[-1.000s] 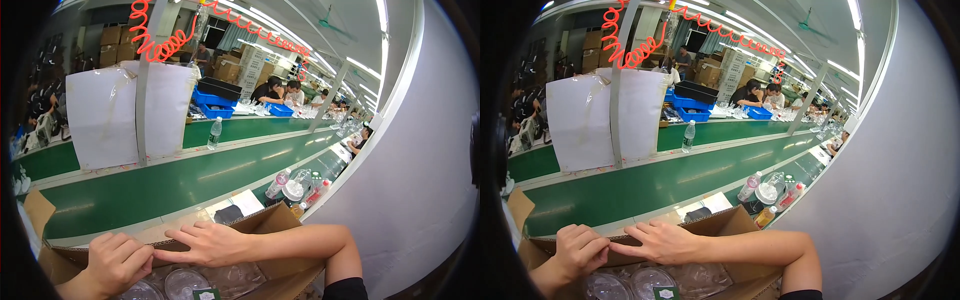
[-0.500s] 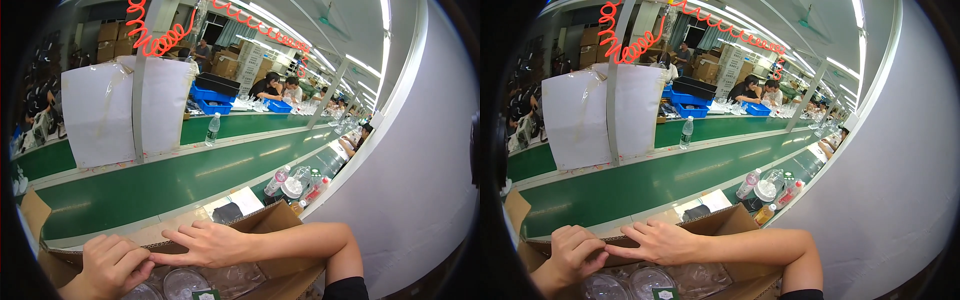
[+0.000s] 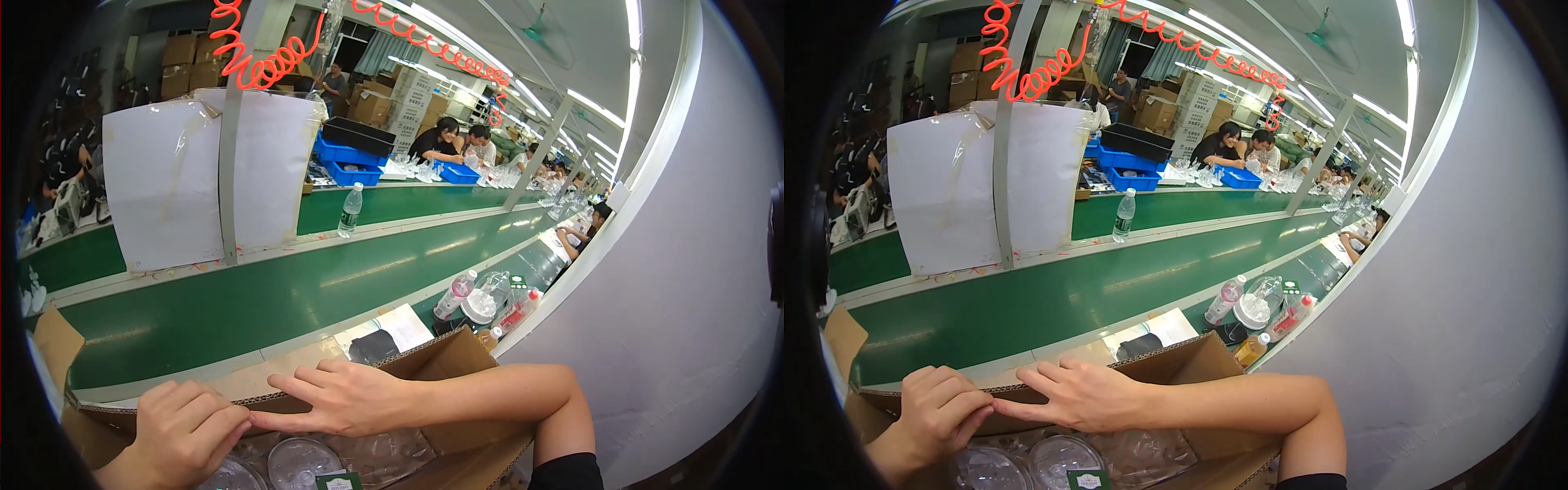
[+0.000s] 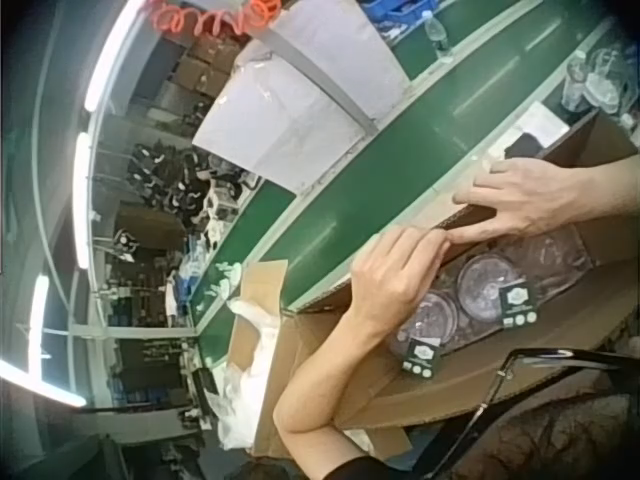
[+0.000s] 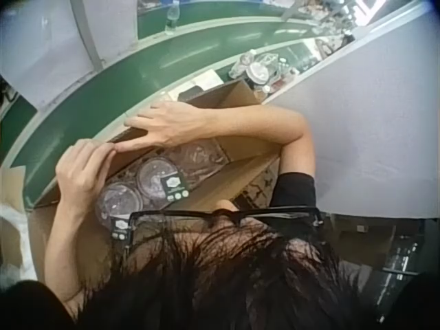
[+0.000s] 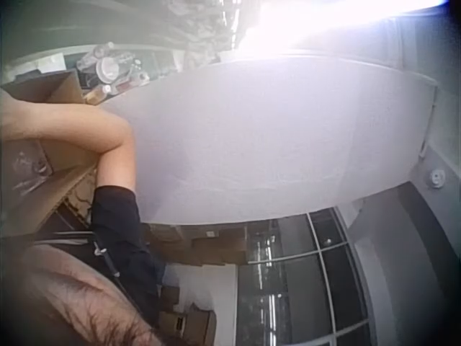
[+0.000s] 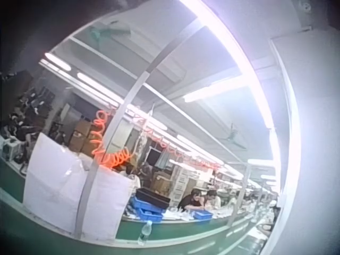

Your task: Inspecting and packing circular LED light fixtures into boxes on a factory assembly line.

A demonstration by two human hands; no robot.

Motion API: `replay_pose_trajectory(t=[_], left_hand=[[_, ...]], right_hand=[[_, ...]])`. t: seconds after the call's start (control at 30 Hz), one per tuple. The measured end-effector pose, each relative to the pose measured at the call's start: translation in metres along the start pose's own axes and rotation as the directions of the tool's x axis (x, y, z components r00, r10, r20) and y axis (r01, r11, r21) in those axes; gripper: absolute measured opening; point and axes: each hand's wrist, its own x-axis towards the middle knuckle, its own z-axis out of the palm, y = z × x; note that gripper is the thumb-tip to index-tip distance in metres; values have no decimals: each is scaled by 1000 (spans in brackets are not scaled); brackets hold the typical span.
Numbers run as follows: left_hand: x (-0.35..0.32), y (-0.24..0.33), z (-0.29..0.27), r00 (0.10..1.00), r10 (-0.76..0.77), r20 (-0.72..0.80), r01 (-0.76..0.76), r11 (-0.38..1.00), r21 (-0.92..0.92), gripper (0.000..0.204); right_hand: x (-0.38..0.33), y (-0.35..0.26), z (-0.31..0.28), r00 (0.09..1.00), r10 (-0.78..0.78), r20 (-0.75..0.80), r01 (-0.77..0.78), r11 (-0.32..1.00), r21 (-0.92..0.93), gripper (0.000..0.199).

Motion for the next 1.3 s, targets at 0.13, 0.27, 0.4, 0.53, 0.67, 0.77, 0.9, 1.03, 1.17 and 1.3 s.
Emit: replay_pose_trajectory(t=[0.13,0.27,0.4,0.53,0.67,0.77,0.9,1.03,1.17,1.3], left_hand=[[0,0,-1,1000,-1,13,1,1000,1,20],[1,-1,-1,1000,5,18,-5,1000,-4,20],[2,-1,-1,1000,3,6,-3,1000,-18,21],[3,-3,-1,1000,-6,7,7,999,-36,21],[1,1,-6,999,-33,7,33,999,-38,22],[-1,5,-8,998,-60,-11,60,997,-44,23],[5,-2,-1,999,-35,-22,33,997,-64,23],[5,0,-5,999,-40,-5,40,998,-56,23],[4,-3,-2,999,-40,-8,39,996,-81,23],[0,2,-8,999,-49,8,50,997,-62,23]], right_hand=[[-1,0,0,1000,3,13,-3,1000,-1,72],[-1,2,0,1000,4,16,-4,1000,-14,72],[-1,2,1,1000,-6,-6,6,1000,-14,72],[-1,3,-1,1000,5,19,-5,1000,-31,72],[2,2,-2,1000,-16,11,16,1000,-25,72],[3,1,0,1000,-22,10,22,1000,-14,72],[-1,3,1,1000,2,23,-1,1000,-24,70],[0,3,0,999,-6,40,7,1000,-27,70],[-1,3,1,1000,9,25,-8,1000,-21,71],[3,1,3,1000,4,9,-4,1000,7,72]])
